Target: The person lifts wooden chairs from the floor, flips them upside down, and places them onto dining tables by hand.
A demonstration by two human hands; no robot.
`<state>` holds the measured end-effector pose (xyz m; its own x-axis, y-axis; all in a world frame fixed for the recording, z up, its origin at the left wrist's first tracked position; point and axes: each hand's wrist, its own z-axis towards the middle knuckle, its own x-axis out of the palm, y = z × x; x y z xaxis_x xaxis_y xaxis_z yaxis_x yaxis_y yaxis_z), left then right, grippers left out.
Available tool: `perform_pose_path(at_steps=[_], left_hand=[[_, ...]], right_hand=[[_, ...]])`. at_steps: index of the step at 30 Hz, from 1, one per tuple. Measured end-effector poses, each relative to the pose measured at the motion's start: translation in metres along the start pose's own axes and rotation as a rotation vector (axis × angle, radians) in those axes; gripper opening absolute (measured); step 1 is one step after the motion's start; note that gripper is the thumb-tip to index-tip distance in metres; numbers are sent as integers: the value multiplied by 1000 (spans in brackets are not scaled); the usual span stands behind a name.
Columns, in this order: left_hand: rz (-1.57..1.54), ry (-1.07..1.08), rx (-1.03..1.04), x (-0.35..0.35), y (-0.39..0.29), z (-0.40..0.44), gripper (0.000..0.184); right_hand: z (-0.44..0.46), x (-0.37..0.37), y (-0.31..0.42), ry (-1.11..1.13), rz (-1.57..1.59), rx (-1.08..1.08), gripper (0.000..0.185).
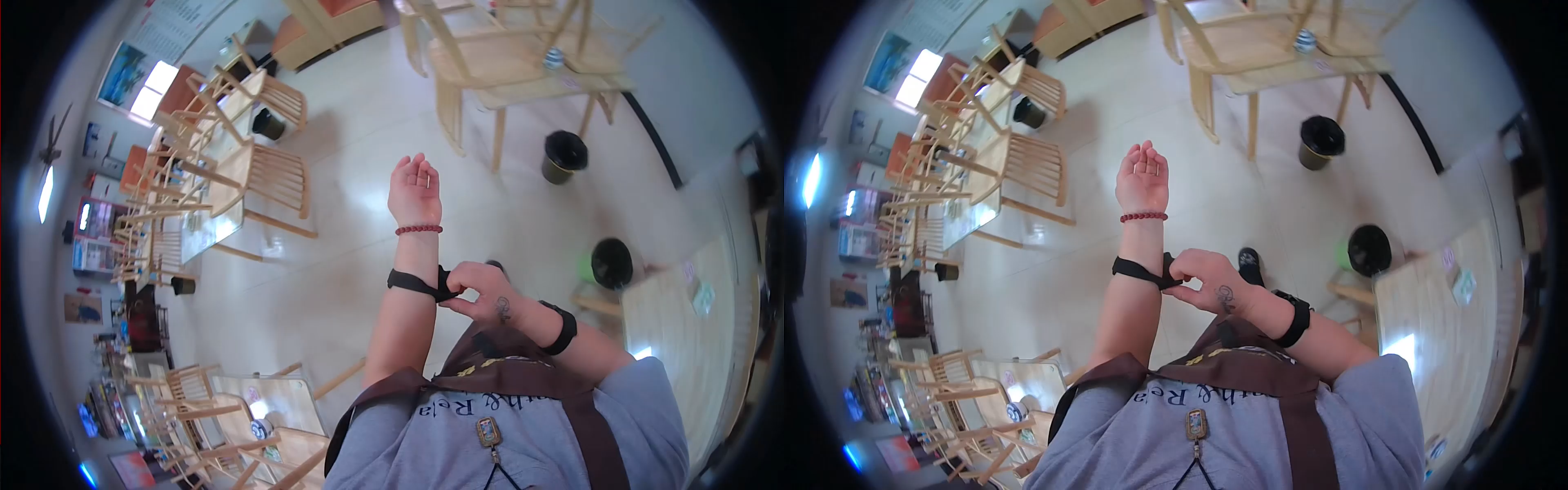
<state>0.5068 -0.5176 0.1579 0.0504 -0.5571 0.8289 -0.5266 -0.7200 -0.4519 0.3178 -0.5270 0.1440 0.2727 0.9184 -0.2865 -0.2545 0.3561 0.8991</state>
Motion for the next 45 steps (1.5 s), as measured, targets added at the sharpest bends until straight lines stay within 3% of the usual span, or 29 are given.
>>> perform_pose_path(at_steps=[3,6,9,13,18,20,25,28,31,36,39,42,45], left_hand=[[-47,-64,79,10,-19,67,37],[-132,-103,85,29,-40,117,17],[-233,-59,44,49,-58,153,14],[-344,27,-12,82,-75,197,14],[-322,78,12,107,-91,243,14],[16,130,165,111,-90,262,14],[1238,411,754,105,-95,312,21],[1542,502,608,85,-108,346,26],[1762,489,663,68,-117,375,29],[1977,600,515,59,-124,398,30],[2102,706,487,62,-130,413,30],[2274,821,517,69,-132,420,27],[2454,966,540,75,-134,424,21]], right_hand=[[65,-21,-17,55,79,54,26],[123,-45,-32,154,150,104,24],[181,-58,-54,258,306,111,23],[240,-59,-72,72,398,81,25],[275,-41,-95,-118,165,-34,43],[299,-37,-86,-265,70,-131,42],[361,-10,-77,-207,-195,-357,27],[396,11,-83,-200,-331,-377,25],[418,32,-87,-236,-389,-294,23],[442,41,-101,-234,-466,-249,25],[448,38,-113,-222,-290,-35,23],[455,31,-124,-175,192,357,17],[470,24,-122,46,657,483,11]])
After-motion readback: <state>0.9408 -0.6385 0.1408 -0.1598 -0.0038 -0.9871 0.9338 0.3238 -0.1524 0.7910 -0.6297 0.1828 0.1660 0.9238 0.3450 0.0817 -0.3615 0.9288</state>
